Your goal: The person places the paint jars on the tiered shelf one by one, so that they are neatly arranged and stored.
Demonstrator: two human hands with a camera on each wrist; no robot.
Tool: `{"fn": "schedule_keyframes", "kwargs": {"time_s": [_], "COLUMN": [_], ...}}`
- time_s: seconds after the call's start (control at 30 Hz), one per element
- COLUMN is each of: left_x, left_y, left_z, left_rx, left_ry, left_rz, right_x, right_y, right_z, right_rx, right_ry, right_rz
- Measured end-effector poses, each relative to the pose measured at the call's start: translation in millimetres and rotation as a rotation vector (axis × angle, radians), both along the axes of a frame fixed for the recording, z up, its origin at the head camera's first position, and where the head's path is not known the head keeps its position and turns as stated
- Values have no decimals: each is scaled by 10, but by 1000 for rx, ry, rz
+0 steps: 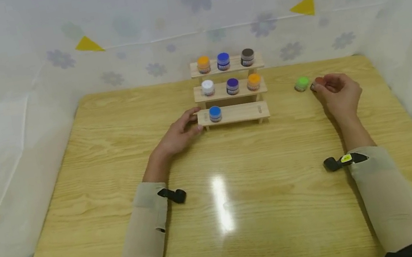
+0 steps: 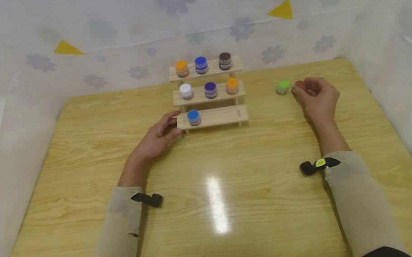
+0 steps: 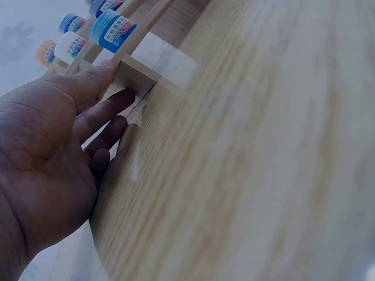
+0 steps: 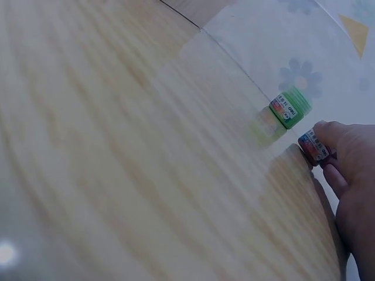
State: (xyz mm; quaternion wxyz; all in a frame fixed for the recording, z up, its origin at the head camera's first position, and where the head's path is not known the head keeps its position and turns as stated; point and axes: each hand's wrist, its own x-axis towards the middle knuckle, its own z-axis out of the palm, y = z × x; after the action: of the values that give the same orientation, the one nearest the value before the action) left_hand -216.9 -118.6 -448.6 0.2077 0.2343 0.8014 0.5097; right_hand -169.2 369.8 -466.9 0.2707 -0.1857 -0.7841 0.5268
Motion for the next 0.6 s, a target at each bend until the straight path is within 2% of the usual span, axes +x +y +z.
{"fn": "schedule_keyframes", "kwargs": {"time_s": [0.23,0.4,0.6], "left_x": [4,1,-29], "left_y": [0,11,-7], "left_z": [-58,-62,-42], "left_rx": [3,-2,6], "left_ry": [0,12,13], "left_rz": [-7,-3,-1], "right_x": [91,153,201], "right_y": [-37,-60,-176], "right_z": [43,24,-31], "right_rx": [-106,-77,-24], "right_ry": [34,38,-2], "right_rz": [19,29,55]}}
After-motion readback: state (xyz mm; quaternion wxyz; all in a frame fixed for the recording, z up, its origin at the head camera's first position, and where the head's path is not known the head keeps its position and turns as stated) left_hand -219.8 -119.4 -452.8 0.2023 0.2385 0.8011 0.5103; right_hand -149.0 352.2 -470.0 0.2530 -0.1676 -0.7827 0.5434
